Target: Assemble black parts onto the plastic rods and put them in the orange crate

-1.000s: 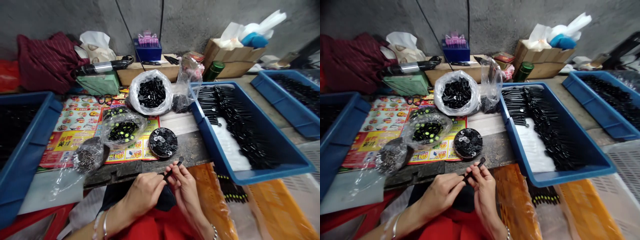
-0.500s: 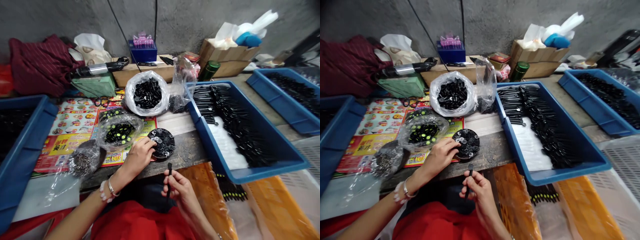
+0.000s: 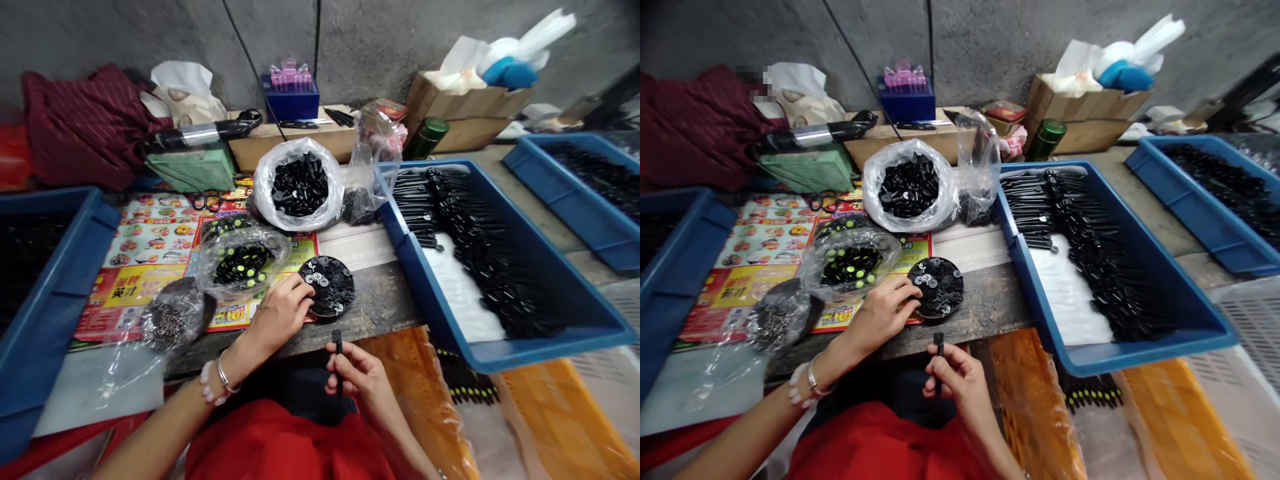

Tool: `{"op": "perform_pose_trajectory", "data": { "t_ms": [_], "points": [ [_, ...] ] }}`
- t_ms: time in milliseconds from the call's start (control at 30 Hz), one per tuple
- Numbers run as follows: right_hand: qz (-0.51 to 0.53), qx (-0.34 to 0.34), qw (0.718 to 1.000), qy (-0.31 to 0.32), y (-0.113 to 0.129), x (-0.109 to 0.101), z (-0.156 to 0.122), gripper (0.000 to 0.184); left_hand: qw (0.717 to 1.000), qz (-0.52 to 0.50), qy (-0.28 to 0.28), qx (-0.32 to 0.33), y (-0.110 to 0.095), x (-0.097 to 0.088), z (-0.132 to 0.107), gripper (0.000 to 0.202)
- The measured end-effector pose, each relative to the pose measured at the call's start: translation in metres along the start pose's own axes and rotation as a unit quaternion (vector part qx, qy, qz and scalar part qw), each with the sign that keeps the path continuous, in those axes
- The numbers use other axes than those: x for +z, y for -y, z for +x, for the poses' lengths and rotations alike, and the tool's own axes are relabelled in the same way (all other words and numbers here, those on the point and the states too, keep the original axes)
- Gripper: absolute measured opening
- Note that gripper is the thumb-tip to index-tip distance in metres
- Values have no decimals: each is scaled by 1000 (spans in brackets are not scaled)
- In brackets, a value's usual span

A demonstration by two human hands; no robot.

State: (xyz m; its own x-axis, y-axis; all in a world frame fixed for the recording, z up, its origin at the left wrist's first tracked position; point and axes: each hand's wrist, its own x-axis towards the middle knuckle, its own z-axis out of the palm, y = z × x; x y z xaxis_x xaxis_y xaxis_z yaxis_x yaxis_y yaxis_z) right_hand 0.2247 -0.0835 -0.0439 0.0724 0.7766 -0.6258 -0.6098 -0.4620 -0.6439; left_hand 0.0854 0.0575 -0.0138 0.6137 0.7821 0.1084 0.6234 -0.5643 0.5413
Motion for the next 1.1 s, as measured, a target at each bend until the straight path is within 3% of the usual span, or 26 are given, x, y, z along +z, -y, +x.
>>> {"op": "perform_pose_trajectory", "data": {
  "t_ms": [533,667,967,1100],
  "points": [
    [-45,-37,998,38,-4,-3,0,45,987,-135,-51,-63,-2,-3,3,7],
    [-36,-39,997,57,-5,-4,0,41,980,-179,-73,-44,-1,-1,5,21],
    [7,38,997,64,0,-6,1,42,981,-180,-64,-23,-5,-4,10,13],
    [2,34,997,62,1,-6,0,43,971,-220,-62,-62,-8,-9,9,8]
  ]
}}
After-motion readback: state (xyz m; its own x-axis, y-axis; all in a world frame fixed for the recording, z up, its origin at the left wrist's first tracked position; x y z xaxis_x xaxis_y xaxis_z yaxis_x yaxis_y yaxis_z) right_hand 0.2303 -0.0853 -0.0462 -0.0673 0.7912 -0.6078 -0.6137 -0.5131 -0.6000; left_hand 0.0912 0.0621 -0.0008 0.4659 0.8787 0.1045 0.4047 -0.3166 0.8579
